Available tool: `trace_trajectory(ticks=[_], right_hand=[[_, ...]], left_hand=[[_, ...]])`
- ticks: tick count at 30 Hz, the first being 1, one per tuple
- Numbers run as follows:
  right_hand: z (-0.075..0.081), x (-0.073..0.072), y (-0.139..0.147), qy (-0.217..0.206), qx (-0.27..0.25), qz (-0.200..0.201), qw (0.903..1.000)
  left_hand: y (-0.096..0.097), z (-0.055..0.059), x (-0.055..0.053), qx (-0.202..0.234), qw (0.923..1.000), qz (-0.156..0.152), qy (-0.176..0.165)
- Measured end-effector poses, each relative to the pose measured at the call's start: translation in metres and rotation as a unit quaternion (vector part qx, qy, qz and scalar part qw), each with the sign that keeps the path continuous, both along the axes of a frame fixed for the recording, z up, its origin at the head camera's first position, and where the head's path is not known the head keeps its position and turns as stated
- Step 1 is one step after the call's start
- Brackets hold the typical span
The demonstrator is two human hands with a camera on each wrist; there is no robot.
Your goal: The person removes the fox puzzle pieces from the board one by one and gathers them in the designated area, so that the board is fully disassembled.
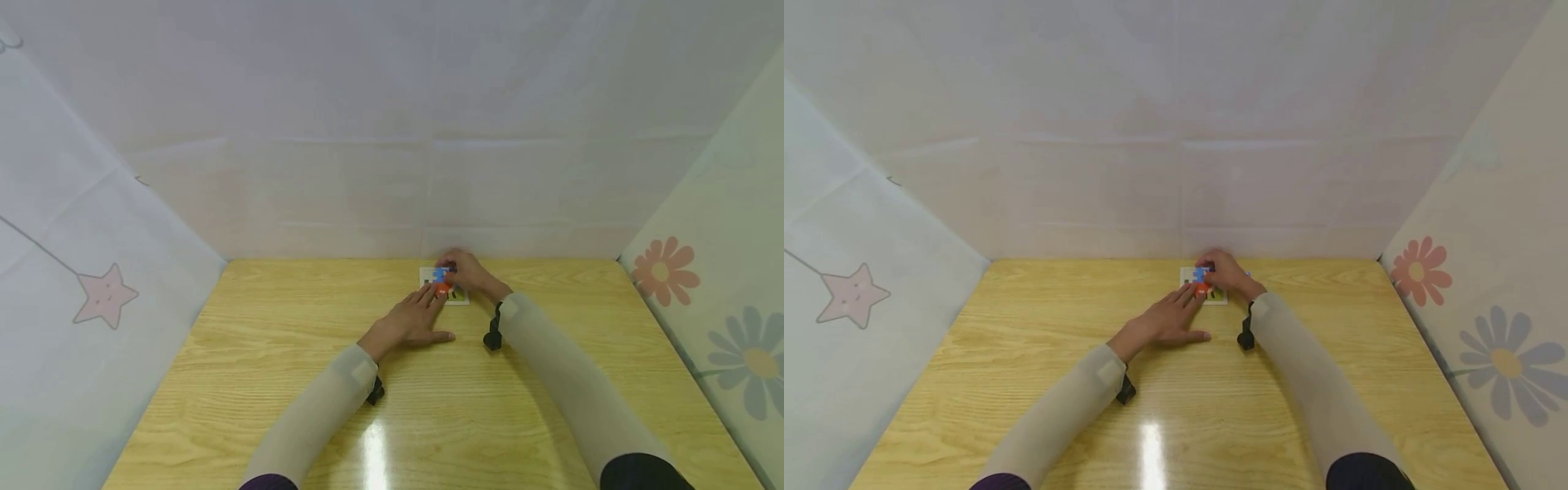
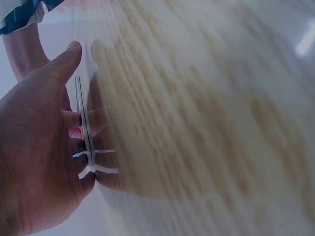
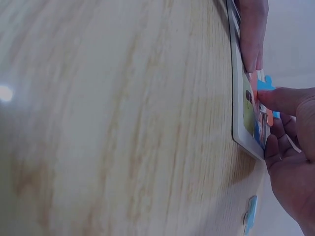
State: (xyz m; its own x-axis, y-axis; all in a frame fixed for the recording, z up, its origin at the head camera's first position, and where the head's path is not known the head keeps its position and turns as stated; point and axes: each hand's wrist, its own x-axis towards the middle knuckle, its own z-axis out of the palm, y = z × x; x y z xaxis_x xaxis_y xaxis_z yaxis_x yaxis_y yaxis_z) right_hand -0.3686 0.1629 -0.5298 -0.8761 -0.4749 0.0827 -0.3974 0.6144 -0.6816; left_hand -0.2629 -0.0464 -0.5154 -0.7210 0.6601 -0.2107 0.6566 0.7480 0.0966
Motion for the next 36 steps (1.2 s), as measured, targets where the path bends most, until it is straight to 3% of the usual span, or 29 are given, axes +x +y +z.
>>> trace_trajectory(ticks=[14, 24, 36], right_hand=[[-0.006, 0.001, 0.006, 0.030, 0.000, 0.013, 0.9995], [-0.009, 0.003, 0.010, 0.019, -0.024, 0.009, 0.9995], [-0.008, 0.003, 0.011, 0.011, -0.025, 0.009, 0.9996]], left_hand=[[0.000, -0.003, -0.001, 0.003, 1.0000, 0.000, 0.009], [0.002, -0.004, -0.001, -0.002, 1.0000, 0.002, 0.007], [0.003, -0.002, -0.001, -0.020, 0.9992, -0.008, 0.032]])
